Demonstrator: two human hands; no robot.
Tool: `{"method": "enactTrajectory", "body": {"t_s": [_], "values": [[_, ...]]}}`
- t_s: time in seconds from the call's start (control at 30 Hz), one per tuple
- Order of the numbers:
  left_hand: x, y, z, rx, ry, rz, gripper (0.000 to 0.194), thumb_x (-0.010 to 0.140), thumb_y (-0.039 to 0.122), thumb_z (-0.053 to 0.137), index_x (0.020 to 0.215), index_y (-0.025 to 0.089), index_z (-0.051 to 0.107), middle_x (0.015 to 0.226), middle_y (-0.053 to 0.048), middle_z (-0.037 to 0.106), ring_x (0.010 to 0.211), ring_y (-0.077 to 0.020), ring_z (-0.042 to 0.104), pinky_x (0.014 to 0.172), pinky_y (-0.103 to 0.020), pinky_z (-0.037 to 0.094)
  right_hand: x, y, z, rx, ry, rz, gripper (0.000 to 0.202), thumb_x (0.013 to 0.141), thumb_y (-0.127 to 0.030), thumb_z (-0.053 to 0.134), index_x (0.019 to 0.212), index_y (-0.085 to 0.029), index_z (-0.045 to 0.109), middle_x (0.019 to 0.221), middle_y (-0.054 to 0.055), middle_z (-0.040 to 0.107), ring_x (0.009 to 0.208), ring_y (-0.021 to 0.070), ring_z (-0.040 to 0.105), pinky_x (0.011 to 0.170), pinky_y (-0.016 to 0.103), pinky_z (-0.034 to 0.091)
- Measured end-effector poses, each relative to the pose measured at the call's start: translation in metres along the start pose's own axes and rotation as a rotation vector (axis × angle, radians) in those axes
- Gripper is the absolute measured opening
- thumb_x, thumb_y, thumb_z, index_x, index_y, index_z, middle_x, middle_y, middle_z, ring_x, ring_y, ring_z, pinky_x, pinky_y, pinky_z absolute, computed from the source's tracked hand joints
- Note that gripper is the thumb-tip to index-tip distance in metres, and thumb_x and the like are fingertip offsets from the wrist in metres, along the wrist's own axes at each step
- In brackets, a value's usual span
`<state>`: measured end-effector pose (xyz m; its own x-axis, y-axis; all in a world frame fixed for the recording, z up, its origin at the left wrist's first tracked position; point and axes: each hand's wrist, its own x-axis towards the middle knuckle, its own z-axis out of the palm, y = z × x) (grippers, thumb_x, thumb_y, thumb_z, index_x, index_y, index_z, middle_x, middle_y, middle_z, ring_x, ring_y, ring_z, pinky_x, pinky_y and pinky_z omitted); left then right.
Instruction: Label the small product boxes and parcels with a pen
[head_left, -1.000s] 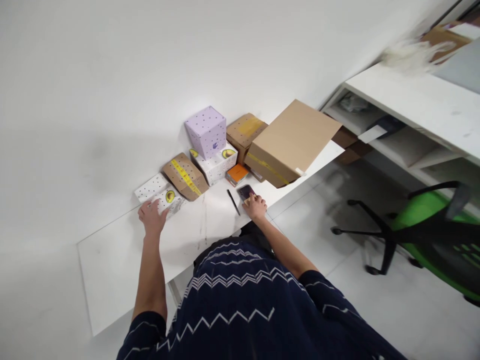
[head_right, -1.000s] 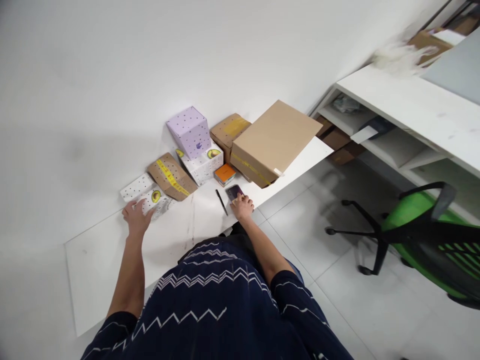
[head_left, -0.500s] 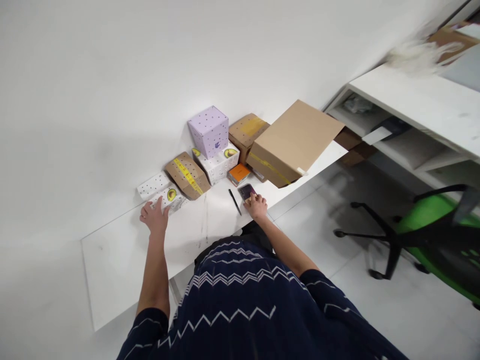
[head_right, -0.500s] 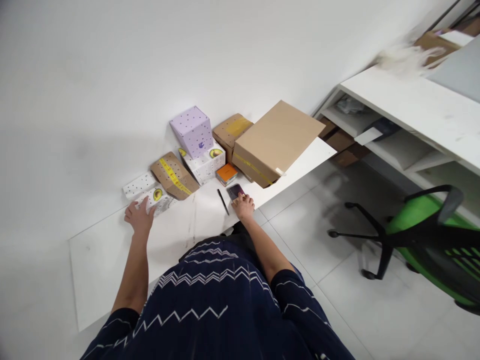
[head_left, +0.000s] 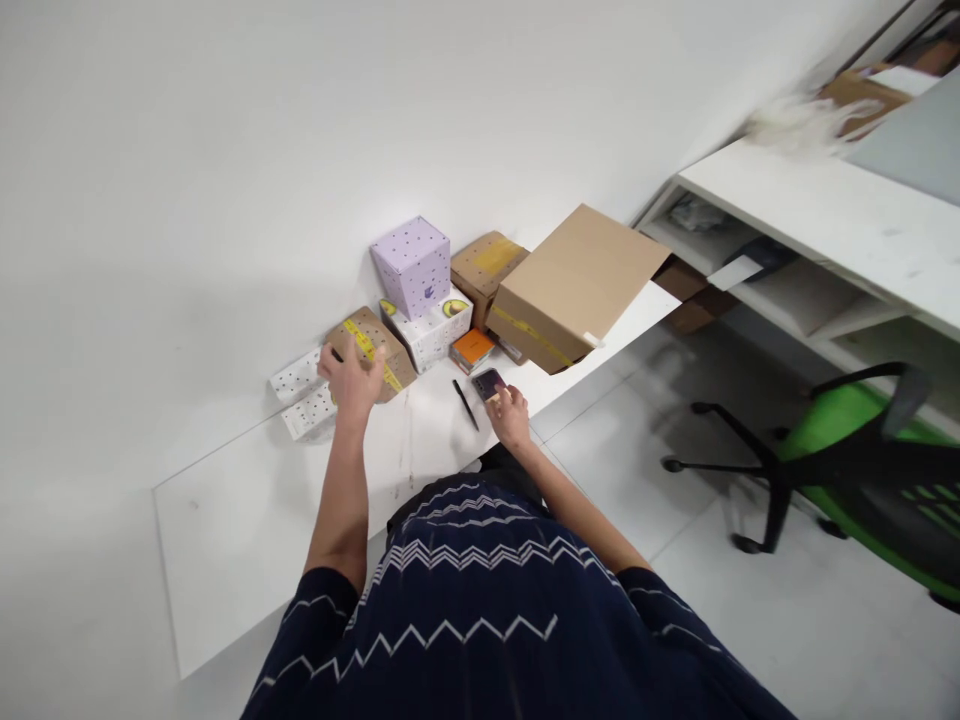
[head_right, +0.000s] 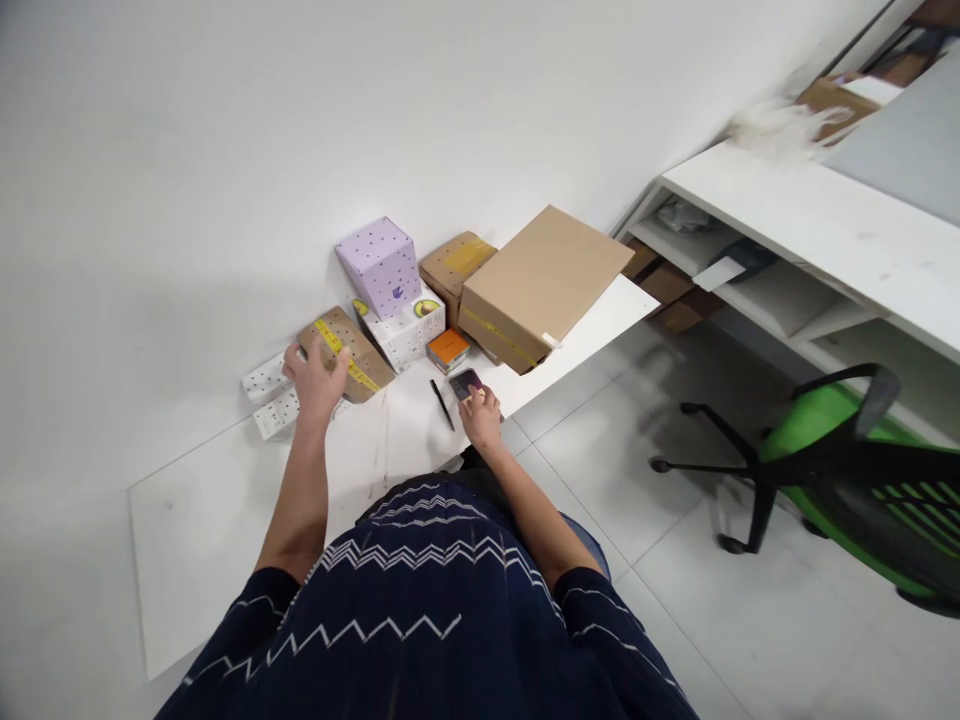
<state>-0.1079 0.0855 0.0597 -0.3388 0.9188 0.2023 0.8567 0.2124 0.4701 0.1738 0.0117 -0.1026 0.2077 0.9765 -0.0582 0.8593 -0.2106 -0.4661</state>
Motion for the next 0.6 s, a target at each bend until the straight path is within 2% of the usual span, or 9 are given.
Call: {"method": "enactTrajectory", "body": {"t_s": [0.07, 0.13, 0.23, 0.3, 0.43, 0.6], "values": [[0.012, 0.018, 0.010, 0.046, -0.077, -0.019, 0.081, 0.084, 0.071, 0.051, 0.146, 0.019, 0.044, 0.154, -0.022, 0.019, 0.140, -0.0491, 0.018, 0.105, -0.067, 0.033, -0.005, -0.004, -0.004, 0.024, -0.014, -0.024, 0.049, 0.094, -0.035, 0.047, 0.140, -0.018, 0.052, 0.142, 0.019, 0.046, 0.126, 0.0316, 0.048, 0.103, 0.047, 0.041], [0.023, 0.028, 0.020, 0.082, -0.160, -0.043, 0.088, 0.080, 0.075, 0.051, 0.147, 0.018, 0.041, 0.157, -0.024, 0.016, 0.140, -0.0540, 0.014, 0.102, -0.072, 0.032, -0.010, -0.005, -0.007, 0.055, -0.025, -0.039, 0.049, 0.094, -0.035, 0.047, 0.140, -0.018, 0.052, 0.143, 0.020, 0.045, 0.127, 0.0316, 0.048, 0.104, 0.048, 0.041], [0.030, 0.031, 0.029, 0.106, -0.217, -0.071, 0.091, 0.076, 0.072, 0.058, 0.147, 0.017, 0.041, 0.158, -0.025, 0.015, 0.140, -0.0575, 0.011, 0.100, -0.075, 0.030, -0.017, -0.003, -0.011, 0.098, -0.035, -0.042, 0.048, 0.094, -0.034, 0.048, 0.138, -0.017, 0.053, 0.141, 0.020, 0.046, 0.127, 0.0299, 0.049, 0.105, 0.046, 0.042], [0.026, 0.030, 0.028, 0.111, -0.220, -0.069, 0.088, 0.075, 0.066, 0.063, 0.146, 0.017, 0.042, 0.159, -0.024, 0.015, 0.140, -0.0584, 0.011, 0.100, -0.074, 0.031, -0.021, 0.000, -0.012, 0.120, -0.045, -0.032, 0.047, 0.094, -0.033, 0.048, 0.137, -0.016, 0.053, 0.140, 0.020, 0.047, 0.124, 0.0285, 0.052, 0.106, 0.044, 0.043], [0.000, 0.026, 0.013, 0.123, -0.255, -0.032, 0.083, 0.075, 0.058, 0.066, 0.146, 0.022, 0.043, 0.159, -0.021, 0.013, 0.138, -0.0584, 0.016, 0.097, -0.073, 0.036, -0.025, 0.002, -0.012, 0.147, -0.059, -0.033, 0.046, 0.094, -0.033, 0.049, 0.136, -0.014, 0.054, 0.140, 0.020, 0.047, 0.127, 0.0290, 0.050, 0.107, 0.043, 0.043], [-0.064, 0.022, -0.002, 0.109, -0.216, 0.092, 0.085, 0.075, 0.057, 0.069, 0.147, 0.023, 0.041, 0.159, -0.020, 0.015, 0.136, -0.0554, 0.023, 0.100, -0.073, 0.034, -0.025, -0.012, -0.016, 0.179, -0.075, -0.084, 0.045, 0.096, -0.035, 0.047, 0.136, -0.017, 0.055, 0.140, 0.018, 0.047, 0.132, 0.0290, 0.047, 0.108, 0.045, 0.043]]}}
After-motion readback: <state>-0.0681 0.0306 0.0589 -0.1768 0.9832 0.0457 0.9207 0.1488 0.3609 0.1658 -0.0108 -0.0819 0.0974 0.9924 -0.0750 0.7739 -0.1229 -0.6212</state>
